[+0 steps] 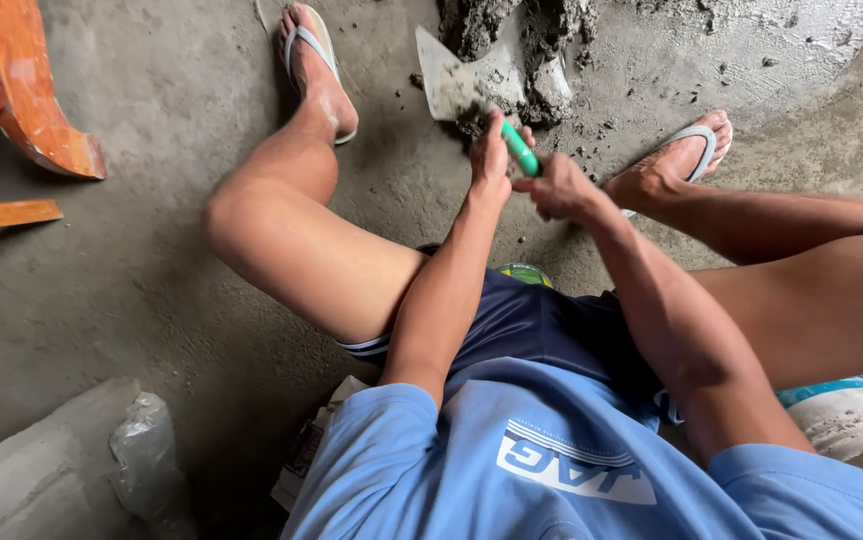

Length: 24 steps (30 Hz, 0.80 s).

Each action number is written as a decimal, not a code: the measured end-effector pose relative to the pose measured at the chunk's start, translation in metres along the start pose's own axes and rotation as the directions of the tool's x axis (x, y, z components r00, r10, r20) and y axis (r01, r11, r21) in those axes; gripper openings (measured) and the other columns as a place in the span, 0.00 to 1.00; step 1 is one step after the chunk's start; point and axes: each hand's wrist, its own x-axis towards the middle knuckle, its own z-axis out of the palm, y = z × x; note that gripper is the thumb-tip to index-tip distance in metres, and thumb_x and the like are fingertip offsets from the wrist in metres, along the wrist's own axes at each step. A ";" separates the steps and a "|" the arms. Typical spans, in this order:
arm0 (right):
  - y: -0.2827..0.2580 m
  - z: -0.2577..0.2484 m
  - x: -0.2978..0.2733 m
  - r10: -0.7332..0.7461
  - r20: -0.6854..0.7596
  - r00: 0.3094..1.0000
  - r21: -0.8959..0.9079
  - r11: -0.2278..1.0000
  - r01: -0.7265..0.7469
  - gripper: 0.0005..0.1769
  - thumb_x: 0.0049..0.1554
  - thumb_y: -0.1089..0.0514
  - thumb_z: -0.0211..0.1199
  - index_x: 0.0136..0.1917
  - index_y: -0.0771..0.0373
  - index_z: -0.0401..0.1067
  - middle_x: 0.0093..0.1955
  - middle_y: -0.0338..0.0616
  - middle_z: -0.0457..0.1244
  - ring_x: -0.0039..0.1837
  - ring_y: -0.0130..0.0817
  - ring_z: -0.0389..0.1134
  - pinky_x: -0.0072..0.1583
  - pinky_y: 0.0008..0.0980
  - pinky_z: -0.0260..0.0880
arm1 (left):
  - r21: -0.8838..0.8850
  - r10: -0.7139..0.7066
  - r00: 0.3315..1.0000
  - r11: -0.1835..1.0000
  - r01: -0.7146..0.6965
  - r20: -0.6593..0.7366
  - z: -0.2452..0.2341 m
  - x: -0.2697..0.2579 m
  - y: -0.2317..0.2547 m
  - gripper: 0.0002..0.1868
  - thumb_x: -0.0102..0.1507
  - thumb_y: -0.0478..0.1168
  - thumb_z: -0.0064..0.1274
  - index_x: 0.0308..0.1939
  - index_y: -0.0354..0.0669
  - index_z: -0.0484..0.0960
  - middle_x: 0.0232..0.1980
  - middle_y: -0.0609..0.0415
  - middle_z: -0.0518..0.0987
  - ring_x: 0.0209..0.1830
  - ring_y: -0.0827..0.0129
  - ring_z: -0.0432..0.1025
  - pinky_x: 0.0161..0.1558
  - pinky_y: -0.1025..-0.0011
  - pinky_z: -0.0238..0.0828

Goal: Mixing a pile of cement mortar on a concrete floor using a hand trowel

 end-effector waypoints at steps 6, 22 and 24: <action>-0.017 -0.050 -0.029 0.051 -0.010 0.999 -0.533 0.845 -0.049 0.21 0.58 0.57 0.60 0.60 0.73 0.72 0.51 0.70 0.68 0.57 0.61 0.72 0.62 0.62 0.67 | 0.043 0.100 0.987 0.993 -0.106 0.124 0.032 -0.022 -0.025 0.28 0.74 0.58 0.43 0.55 0.32 0.72 0.45 0.37 0.84 0.41 0.52 0.80 0.48 0.50 0.76; 0.051 -0.065 0.015 0.077 -0.382 0.921 -0.790 0.490 -0.369 0.23 0.61 0.40 0.52 0.50 0.51 0.83 0.44 0.48 0.74 0.53 0.52 0.75 0.56 0.48 0.74 | 0.543 -0.140 0.986 0.824 0.164 -0.086 0.055 0.005 -0.092 0.47 0.64 0.67 0.44 0.58 0.17 0.76 0.60 0.24 0.76 0.66 0.37 0.70 0.63 0.46 0.70; 0.023 -0.061 0.024 0.036 -0.422 0.906 -0.760 0.532 -0.375 0.23 0.63 0.41 0.51 0.53 0.51 0.83 0.46 0.49 0.73 0.55 0.52 0.75 0.58 0.49 0.72 | 0.524 -0.103 0.988 0.839 0.149 -0.115 0.067 0.016 -0.069 0.46 0.63 0.66 0.45 0.57 0.17 0.76 0.58 0.26 0.78 0.65 0.39 0.72 0.62 0.48 0.72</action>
